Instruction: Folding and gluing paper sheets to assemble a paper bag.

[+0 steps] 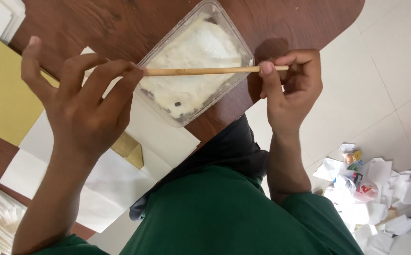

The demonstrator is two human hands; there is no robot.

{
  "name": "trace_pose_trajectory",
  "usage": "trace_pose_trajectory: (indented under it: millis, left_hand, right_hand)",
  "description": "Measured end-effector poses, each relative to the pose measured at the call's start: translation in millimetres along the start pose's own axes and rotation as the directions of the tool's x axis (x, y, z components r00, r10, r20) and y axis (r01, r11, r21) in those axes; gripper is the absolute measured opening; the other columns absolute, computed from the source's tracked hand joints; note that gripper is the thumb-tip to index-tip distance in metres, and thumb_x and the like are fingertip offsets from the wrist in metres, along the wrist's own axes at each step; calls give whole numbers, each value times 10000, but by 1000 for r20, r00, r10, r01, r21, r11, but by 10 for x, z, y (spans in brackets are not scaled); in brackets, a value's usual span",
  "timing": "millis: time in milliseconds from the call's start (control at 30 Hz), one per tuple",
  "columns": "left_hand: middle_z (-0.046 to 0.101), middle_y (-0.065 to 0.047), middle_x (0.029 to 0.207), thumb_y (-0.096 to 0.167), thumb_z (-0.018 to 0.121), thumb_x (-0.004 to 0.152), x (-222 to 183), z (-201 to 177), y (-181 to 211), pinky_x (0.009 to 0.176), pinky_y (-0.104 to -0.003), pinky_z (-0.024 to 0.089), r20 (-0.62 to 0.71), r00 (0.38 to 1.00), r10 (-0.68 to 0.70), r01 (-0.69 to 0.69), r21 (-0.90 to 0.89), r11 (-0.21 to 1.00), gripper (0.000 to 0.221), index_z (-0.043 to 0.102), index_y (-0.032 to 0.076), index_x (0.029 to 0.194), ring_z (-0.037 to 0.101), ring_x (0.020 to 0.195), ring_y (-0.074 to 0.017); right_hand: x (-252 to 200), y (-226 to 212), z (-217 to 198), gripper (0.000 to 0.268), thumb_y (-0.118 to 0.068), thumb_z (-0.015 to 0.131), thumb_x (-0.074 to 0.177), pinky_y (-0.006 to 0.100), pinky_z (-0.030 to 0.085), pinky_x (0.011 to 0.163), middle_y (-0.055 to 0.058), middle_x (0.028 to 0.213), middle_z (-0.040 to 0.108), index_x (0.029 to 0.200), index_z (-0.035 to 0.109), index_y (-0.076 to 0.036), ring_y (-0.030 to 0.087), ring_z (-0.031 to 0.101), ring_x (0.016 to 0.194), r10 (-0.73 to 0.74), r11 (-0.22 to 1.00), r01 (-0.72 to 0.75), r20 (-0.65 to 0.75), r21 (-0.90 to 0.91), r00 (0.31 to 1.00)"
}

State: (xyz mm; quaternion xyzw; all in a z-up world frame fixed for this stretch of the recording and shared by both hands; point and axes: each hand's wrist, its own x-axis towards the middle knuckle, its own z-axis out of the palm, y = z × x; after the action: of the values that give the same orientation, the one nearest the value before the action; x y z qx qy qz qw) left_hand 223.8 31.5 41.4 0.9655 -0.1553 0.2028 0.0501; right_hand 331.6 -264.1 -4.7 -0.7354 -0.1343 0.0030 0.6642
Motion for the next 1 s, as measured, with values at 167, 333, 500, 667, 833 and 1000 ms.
trace_pose_trajectory:
  millis: [167,333,500,667,833,1000]
  left_hand:
    - [827,-54,1068,-131,860,1137,83,68,-62,1189,-658,305,0,1000,3,-3,-8,1000,231,866,80,1042,721,993,-321]
    - [872,-88,1135,-54,891,1179,-53,-32,-20,1254,-636,226,25,999,-34,34,-24,999,186,860,73,1047,749,1063,-370]
    - [898,-138,1211,94,1031,1170,-634,-301,-69,1301,-567,197,67,989,-128,127,19,992,76,964,59,1164,748,1188,-367]
    - [827,-236,1188,91,723,1208,-1303,-689,93,1268,-537,303,22,951,-310,309,47,950,221,872,-50,1127,713,1041,-447]
    - [739,-237,1357,61,771,1208,-1829,-792,295,1251,-594,227,77,875,-479,478,32,878,104,820,-18,1254,704,1230,-445]
    - [542,-323,1526,259,648,1184,-2027,-595,217,1134,-741,209,174,859,-482,495,-39,868,355,665,-23,1399,523,1401,-488]
  right_hand:
    - [48,-4,37,189,-42,668,1060,223,434,449,131,813,607,1007,486,-52,144,522,527,109,993,-111,-47,-36,993]
    - [35,-68,69,221,-66,677,1064,222,431,431,90,873,543,1078,457,-52,134,510,561,70,990,-77,-62,-120,996]
    - [-114,-31,142,315,-120,651,1082,246,452,550,96,1185,396,1262,396,-73,166,527,882,-110,962,81,-101,-261,989]
    - [-474,-176,354,152,-126,510,1019,357,330,699,96,934,378,1016,394,-28,242,400,852,-406,873,335,-145,-355,902]
    - [-1037,-141,521,107,-125,602,1019,281,391,565,39,805,597,1072,622,-35,148,463,599,-240,879,345,321,-330,916]
    - [-1142,-445,853,361,-240,580,1089,360,574,721,141,1205,610,1342,605,15,272,690,1035,-293,673,574,545,-466,785]
